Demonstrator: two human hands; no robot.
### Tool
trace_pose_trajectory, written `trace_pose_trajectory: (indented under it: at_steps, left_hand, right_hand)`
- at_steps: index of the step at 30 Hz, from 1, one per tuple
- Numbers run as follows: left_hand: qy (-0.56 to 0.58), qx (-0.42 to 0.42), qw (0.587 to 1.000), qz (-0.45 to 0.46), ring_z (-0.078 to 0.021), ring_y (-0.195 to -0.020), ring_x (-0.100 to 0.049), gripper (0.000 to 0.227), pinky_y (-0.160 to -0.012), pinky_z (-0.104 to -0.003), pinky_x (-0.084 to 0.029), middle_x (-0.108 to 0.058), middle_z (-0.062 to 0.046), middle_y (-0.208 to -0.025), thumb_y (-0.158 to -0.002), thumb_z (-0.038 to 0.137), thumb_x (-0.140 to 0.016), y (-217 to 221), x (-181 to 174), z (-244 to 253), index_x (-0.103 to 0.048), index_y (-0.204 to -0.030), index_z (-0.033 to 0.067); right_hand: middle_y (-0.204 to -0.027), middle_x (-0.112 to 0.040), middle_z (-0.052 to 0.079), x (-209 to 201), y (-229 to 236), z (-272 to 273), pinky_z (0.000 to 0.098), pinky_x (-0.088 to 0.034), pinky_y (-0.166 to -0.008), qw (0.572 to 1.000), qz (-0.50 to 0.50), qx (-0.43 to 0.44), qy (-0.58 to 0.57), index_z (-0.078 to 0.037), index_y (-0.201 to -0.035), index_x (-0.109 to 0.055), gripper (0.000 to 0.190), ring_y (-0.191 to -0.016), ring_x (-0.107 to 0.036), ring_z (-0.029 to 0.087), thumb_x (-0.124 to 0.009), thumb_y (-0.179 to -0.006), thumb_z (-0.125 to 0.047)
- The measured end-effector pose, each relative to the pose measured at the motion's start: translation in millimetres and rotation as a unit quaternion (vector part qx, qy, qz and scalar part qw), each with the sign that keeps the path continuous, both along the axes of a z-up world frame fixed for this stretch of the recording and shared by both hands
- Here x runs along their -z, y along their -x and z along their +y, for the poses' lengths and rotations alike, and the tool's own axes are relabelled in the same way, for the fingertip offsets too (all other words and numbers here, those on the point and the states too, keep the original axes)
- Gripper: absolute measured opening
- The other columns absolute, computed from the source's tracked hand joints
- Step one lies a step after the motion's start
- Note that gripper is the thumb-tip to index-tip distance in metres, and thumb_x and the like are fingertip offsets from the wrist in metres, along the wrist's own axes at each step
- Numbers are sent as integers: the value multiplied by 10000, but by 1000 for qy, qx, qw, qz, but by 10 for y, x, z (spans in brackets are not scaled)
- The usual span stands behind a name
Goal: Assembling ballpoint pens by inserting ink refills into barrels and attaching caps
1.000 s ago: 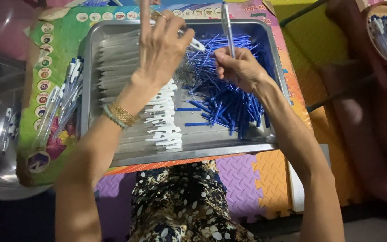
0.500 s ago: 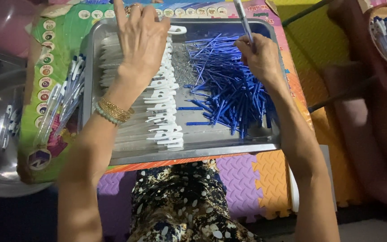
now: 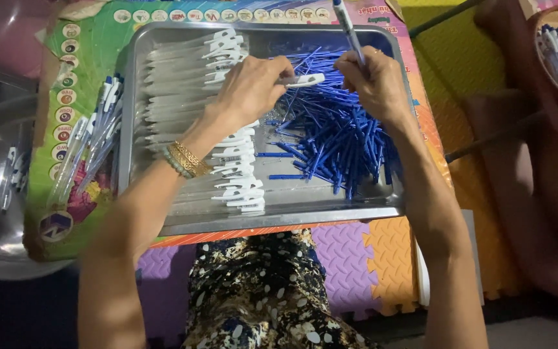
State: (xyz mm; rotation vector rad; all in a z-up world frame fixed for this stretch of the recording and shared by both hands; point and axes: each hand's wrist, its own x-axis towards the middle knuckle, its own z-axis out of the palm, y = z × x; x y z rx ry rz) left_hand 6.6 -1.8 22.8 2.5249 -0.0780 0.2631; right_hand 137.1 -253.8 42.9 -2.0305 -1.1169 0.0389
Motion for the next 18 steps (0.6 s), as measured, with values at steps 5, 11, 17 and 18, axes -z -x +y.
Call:
trace_pose_trajectory:
  at_steps: [5, 11, 17, 18]
  left_hand:
    - [-102, -15, 993, -62, -266, -582, -773, 295, -502, -357, -677, -811, -203, -867, -1001, -96, -779, -10, 98, 92, -778, -1286, -23]
    - [-128, -82, 988, -2, -211, -454, -609, 182, -334, -279, -501, -687, -119, -793, -1122, 11, -661, 112, -380, 234, -829, -1189, 18]
    - [-106, -117, 975, -158, -207, -652, -686, 195, -539, -304, -570, -804, -116, -957, -1041, 8, -800, 355, -496, 958, -842, -1226, 54]
    - [-70, -105, 976, -176, -196, -683, -675, 177, -560, -330, -542, -805, -116, -970, -1036, -37, -767, 350, -423, 1076, -834, -1180, 42]
  right_hand:
    - [-908, -715, 62, 155, -411, -242, 340, -545, -615, 993, -65, 76, 65, -52, -1153, -748, 188, -732, -654, 163, -655, -1237, -191]
    - [-1113, -634, 211, 141, -416, -291, 472, -523, -745, 987, -76, 113, 89, 48, -1245, -729, 202, -908, -599, 307, -648, -1182, -126]
    - [-1112, -584, 196, 8, -249, -238, 491, -465, -833, 984, -78, 132, 88, 32, -1319, -722, 287, -987, -512, 313, -568, -1199, -179]
    - [-1114, -581, 190, -24, -205, -218, 470, -476, -817, 985, -60, 134, 93, 46, -1352, -690, 292, -969, -503, 289, -576, -1202, -177]
